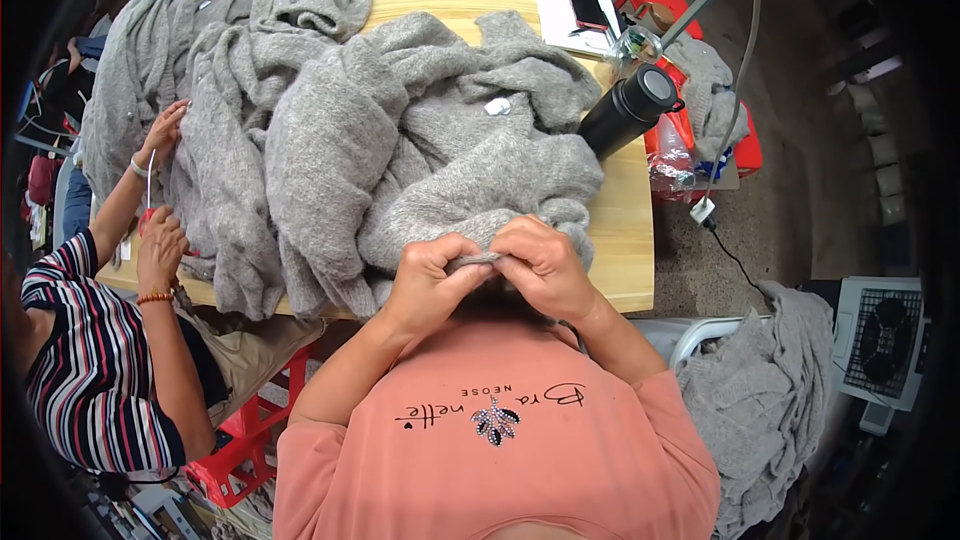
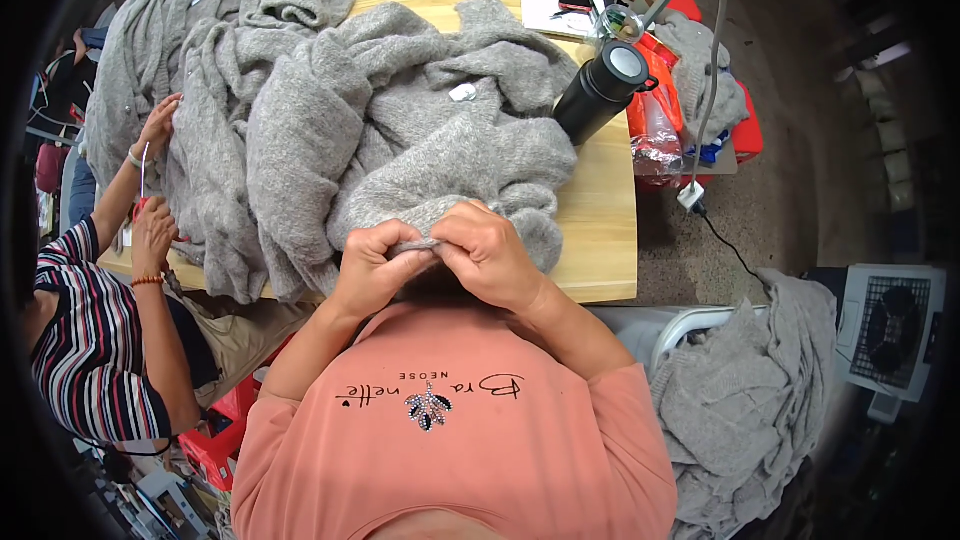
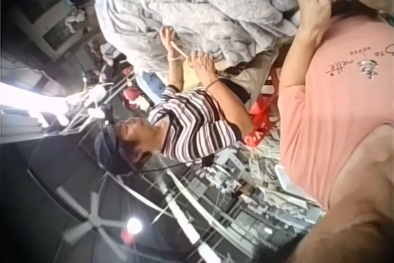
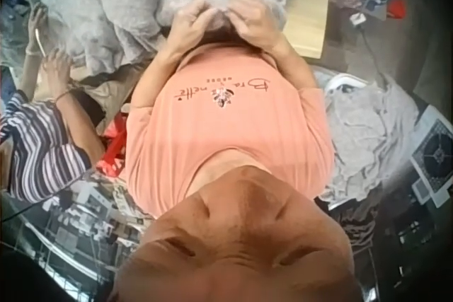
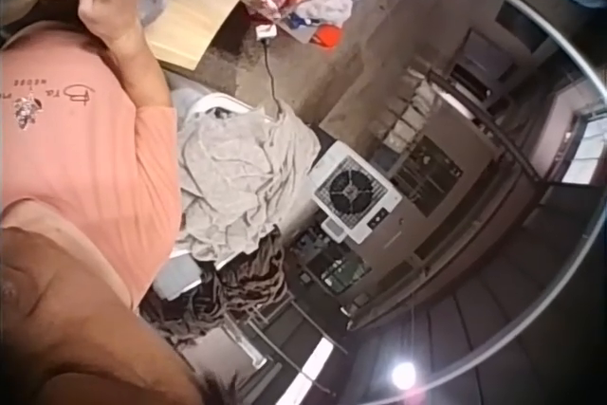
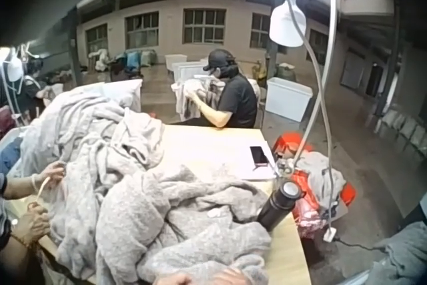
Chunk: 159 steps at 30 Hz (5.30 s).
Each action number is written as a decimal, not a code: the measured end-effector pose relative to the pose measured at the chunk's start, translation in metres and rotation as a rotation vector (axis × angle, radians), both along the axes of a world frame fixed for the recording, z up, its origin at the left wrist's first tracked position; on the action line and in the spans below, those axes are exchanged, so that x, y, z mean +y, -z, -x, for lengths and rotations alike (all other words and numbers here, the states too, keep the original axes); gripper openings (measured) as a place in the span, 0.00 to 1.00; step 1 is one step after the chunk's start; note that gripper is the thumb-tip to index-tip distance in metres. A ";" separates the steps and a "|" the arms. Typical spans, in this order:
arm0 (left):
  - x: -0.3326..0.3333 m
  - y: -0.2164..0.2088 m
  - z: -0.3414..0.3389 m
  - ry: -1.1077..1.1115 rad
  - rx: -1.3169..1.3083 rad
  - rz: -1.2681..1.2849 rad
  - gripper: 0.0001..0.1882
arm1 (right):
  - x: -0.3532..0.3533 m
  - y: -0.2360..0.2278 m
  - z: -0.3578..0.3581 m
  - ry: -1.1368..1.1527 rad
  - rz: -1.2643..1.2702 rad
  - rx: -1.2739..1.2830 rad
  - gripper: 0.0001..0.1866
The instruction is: Inspecting a grey sweater for loose threads and trimming them with scissors.
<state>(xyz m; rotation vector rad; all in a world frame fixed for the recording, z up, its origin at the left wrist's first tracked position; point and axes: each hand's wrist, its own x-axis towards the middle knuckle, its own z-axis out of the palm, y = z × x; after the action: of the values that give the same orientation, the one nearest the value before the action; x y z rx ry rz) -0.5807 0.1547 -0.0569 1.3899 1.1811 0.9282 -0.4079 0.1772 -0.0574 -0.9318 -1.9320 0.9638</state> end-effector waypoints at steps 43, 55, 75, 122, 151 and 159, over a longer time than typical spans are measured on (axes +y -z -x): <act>0.014 -0.018 -0.005 0.175 -0.355 0.359 0.05 | -0.023 -0.020 -0.015 -0.088 -0.622 -0.029 0.13; 0.013 -0.006 0.002 0.139 -0.583 0.517 0.03 | -0.009 -0.006 -0.008 -0.078 -0.711 -0.137 0.13; 0.002 -0.010 0.003 -0.050 -0.103 0.032 0.06 | 0.001 0.014 0.005 -0.049 -0.478 -0.056 0.10; 0.002 0.025 0.008 -0.139 0.158 -0.086 0.03 | 0.012 0.010 -0.018 0.343 -0.354 -0.460 0.10; 0.022 -0.024 0.002 0.057 -0.626 0.450 0.03 | -0.074 0.071 -0.030 0.737 -0.300 -0.220 0.18; 0.015 -0.053 0.003 0.225 -0.699 0.384 0.01 | -0.092 0.000 -0.071 1.198 -0.396 0.106 0.16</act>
<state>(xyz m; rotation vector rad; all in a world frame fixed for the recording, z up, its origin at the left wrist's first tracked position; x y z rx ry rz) -0.5839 0.1693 -0.0041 0.7659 0.6084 0.8651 -0.3371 0.0855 -0.0571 -1.4426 -1.0489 -0.0751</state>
